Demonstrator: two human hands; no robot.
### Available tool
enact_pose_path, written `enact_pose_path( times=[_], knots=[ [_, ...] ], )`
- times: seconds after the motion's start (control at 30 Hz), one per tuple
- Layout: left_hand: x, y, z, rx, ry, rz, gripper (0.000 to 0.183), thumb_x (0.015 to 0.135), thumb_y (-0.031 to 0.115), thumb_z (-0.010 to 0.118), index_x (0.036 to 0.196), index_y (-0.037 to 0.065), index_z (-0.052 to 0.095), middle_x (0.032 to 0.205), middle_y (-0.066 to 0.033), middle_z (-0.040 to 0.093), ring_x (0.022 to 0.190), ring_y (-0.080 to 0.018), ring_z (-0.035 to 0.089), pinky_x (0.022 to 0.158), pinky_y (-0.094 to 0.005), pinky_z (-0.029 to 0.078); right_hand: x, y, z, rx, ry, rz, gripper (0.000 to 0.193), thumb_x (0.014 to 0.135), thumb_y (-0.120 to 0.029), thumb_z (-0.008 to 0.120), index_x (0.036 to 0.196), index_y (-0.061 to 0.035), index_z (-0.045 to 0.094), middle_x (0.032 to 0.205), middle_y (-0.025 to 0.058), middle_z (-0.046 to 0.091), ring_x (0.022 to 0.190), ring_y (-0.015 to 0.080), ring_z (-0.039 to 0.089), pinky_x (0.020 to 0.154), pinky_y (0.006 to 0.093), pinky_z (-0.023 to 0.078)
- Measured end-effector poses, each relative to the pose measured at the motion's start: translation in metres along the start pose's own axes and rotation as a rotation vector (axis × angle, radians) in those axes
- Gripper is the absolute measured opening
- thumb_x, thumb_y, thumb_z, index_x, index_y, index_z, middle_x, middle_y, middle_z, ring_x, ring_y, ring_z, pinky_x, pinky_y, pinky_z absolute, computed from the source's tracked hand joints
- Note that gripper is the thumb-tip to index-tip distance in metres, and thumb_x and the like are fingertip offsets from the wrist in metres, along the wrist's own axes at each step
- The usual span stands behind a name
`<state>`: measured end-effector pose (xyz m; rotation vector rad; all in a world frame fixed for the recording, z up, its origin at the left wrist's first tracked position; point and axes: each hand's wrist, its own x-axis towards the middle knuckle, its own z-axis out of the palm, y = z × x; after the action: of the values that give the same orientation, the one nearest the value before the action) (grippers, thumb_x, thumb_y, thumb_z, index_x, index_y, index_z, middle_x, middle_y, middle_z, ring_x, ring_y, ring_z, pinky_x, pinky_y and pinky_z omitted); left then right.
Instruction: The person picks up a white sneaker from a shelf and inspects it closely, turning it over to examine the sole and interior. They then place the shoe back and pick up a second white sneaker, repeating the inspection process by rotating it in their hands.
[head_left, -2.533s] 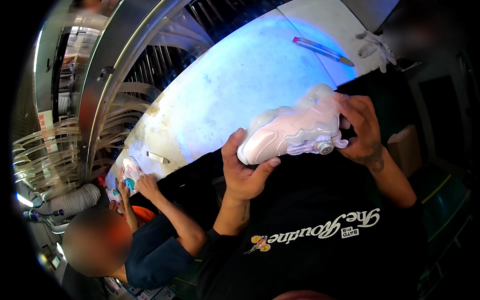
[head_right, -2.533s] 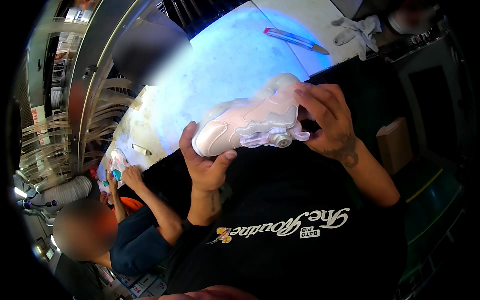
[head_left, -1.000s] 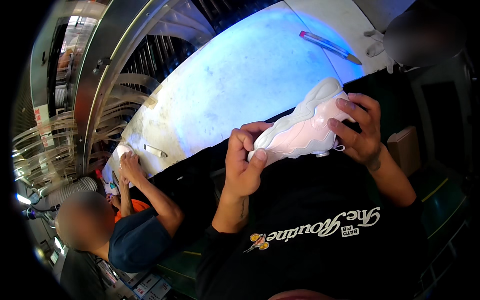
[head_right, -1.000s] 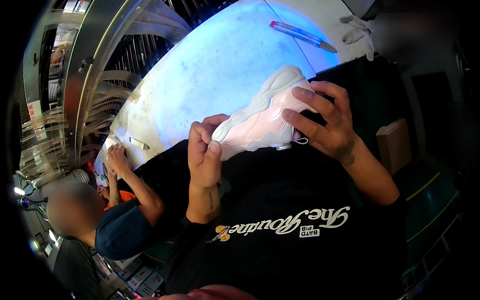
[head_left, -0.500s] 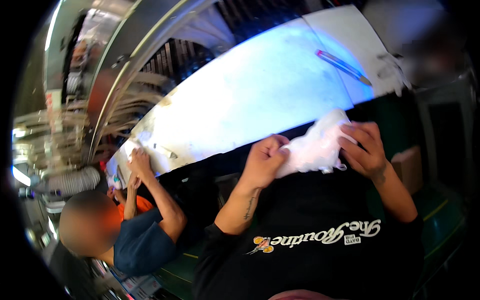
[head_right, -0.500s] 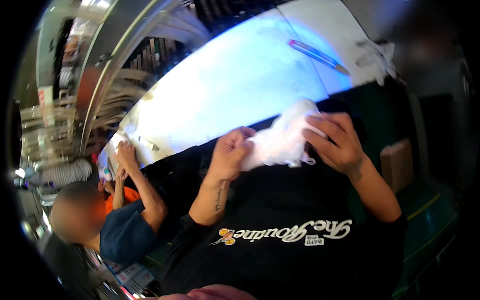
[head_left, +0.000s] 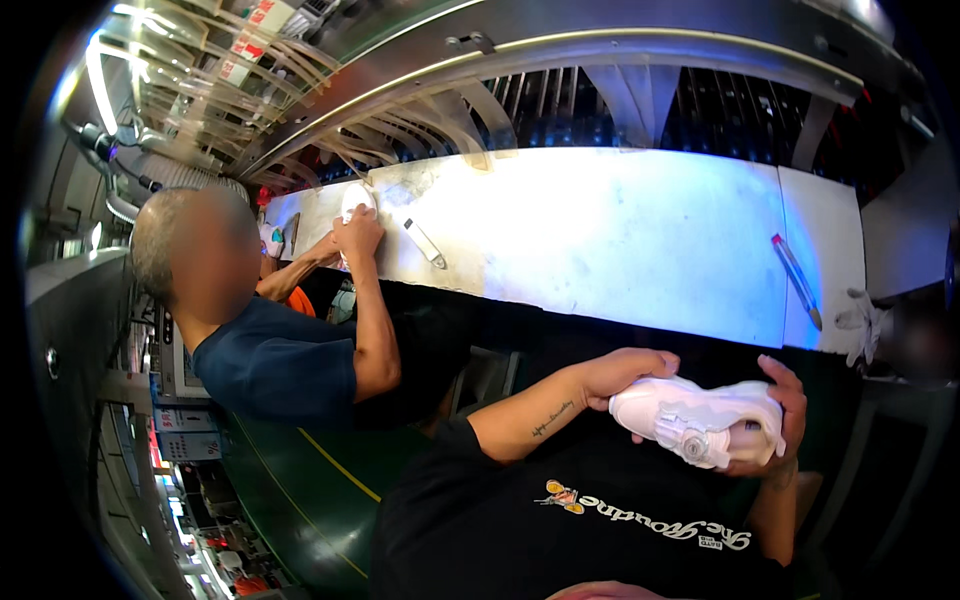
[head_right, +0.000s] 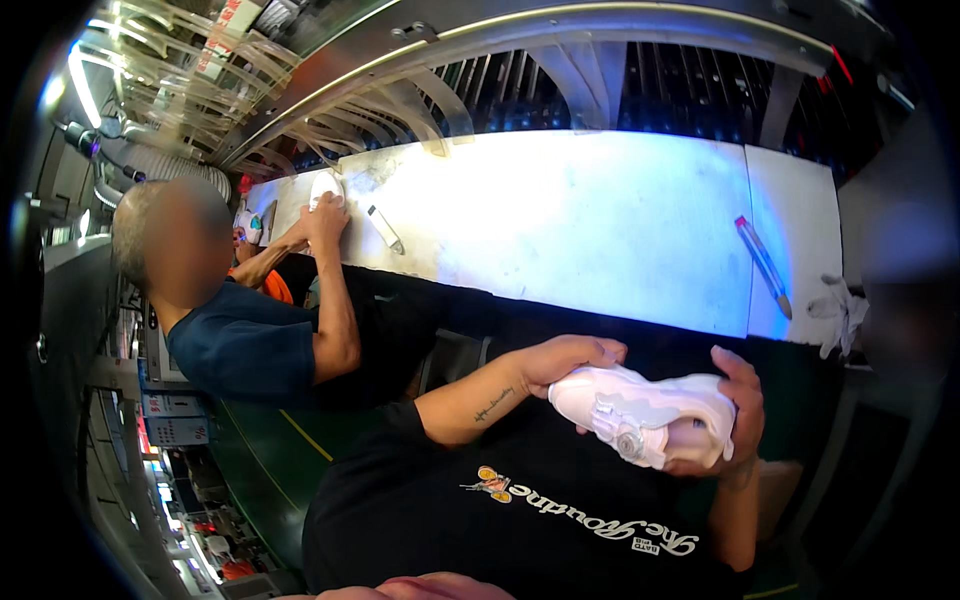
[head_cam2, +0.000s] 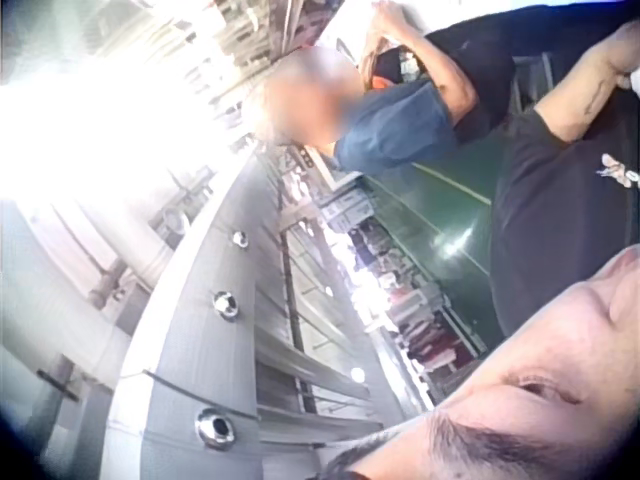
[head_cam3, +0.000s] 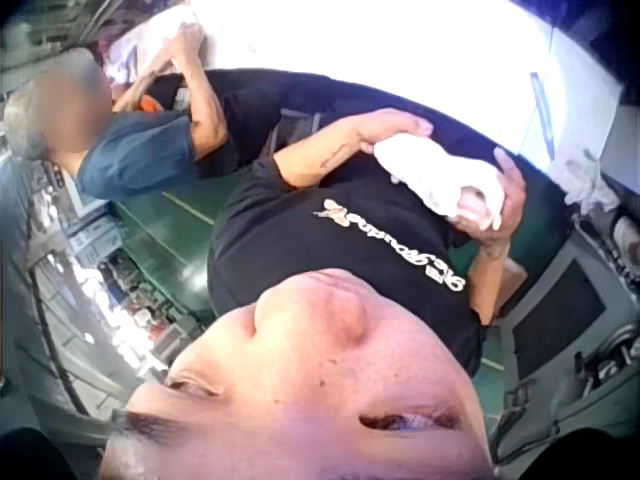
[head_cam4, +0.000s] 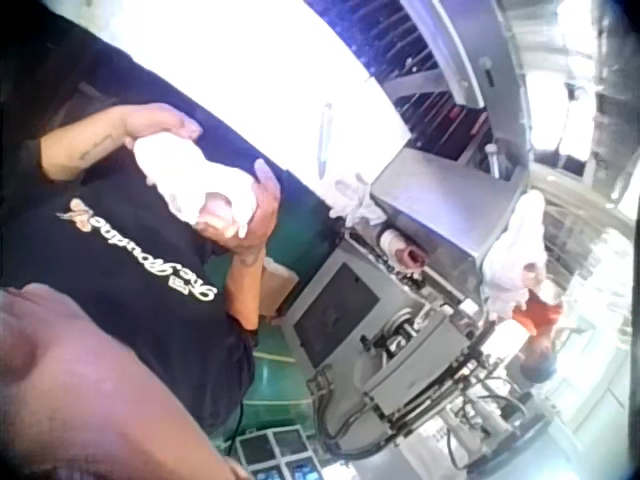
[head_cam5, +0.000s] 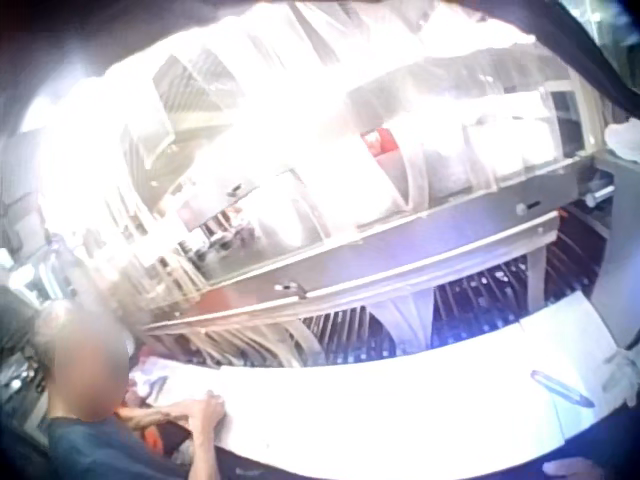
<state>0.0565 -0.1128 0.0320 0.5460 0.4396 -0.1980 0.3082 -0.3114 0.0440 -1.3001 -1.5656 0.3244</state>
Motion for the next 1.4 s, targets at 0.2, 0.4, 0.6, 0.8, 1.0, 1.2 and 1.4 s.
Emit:
enact_pose_path(
  times=[0.2,0.4,0.6,0.8,1.0,1.2,1.4],
  knots=[
    [-0.016,-0.006,-0.014,-0.222,-0.100,0.197,0.065,0.109,0.064,0.038,0.136,0.007,0.053,0.128,-0.0194,0.066,0.106,-0.0356,0.074,0.063,-0.0544,0.068,0.012,0.000,0.005,0.217,-0.035,0.135,0.110,0.055,-0.055,0.104,0.130,0.0047,0.050,0.125,0.0203,0.058,0.109,0.0331,0.062,0.095,0.0439,0.054],
    [-0.029,0.011,-0.027,-0.034,0.079,0.532,0.063,0.113,0.055,0.039,0.147,0.004,0.053,0.140,-0.0164,0.064,0.121,-0.0311,0.068,0.098,-0.0472,0.058,0.009,-0.009,0.029,0.192,-0.111,0.298,0.093,0.057,-0.029,0.106,0.132,0.0037,0.060,0.127,0.0160,0.058,0.113,0.0267,0.061,0.096,0.0397,0.052],
    [-0.041,0.051,-0.031,1.110,0.794,0.677,0.040,0.107,0.032,0.062,0.129,-0.001,0.065,0.125,-0.0191,0.071,0.121,-0.0315,0.066,0.107,-0.0408,0.048,-0.002,-0.002,0.011,0.117,-0.117,0.519,0.085,0.075,-0.025,0.091,0.144,0.0041,0.052,0.139,0.0161,0.061,0.125,0.0265,0.063,0.107,0.0414,0.051],
    [-0.015,0.059,-0.088,1.864,1.359,0.796,0.056,0.087,0.038,0.082,0.125,-0.001,0.066,0.142,-0.0262,0.056,0.137,-0.0473,0.048,0.114,-0.0599,0.037,-0.064,0.054,-0.039,0.245,0.258,0.480,0.087,0.082,-0.039,0.085,0.150,0.0042,0.049,0.141,0.0132,0.062,0.128,0.0256,0.062,0.110,0.0406,0.050],
    [-0.015,0.048,-0.103,1.900,1.353,0.862,0.057,0.086,0.038,0.080,0.125,0.000,0.065,0.139,-0.0286,0.056,0.135,-0.0501,0.048,0.114,-0.0600,0.037,-0.057,0.036,-0.119,0.146,0.669,0.452,0.071,0.088,-0.028,0.076,0.147,0.0007,0.051,0.138,0.0122,0.060,0.125,0.0241,0.060,0.110,0.0413,0.049],
    [0.000,0.048,-0.093,1.910,1.317,0.858,0.055,0.086,0.036,0.079,0.126,0.001,0.064,0.140,-0.0277,0.056,0.136,-0.0491,0.048,0.115,-0.0600,0.036,0.012,-0.033,-0.242,-0.033,1.122,-0.100,0.047,0.107,-0.027,0.060,0.148,-0.0072,0.048,0.132,0.0096,0.061,0.109,0.0212,0.062,0.086,0.0383,0.053],
    [-0.012,0.052,-0.091,1.912,1.376,0.870,0.053,0.084,0.033,0.079,0.124,0.001,0.064,0.138,-0.0260,0.057,0.133,-0.0465,0.049,0.113,-0.0589,0.037,0.093,-0.023,-0.365,-0.260,1.458,-0.155,0.061,0.100,-0.031,0.077,0.149,-0.0039,0.052,0.133,0.0066,0.067,0.106,0.0123,0.063,0.084,0.0294,0.051]
  ],
)
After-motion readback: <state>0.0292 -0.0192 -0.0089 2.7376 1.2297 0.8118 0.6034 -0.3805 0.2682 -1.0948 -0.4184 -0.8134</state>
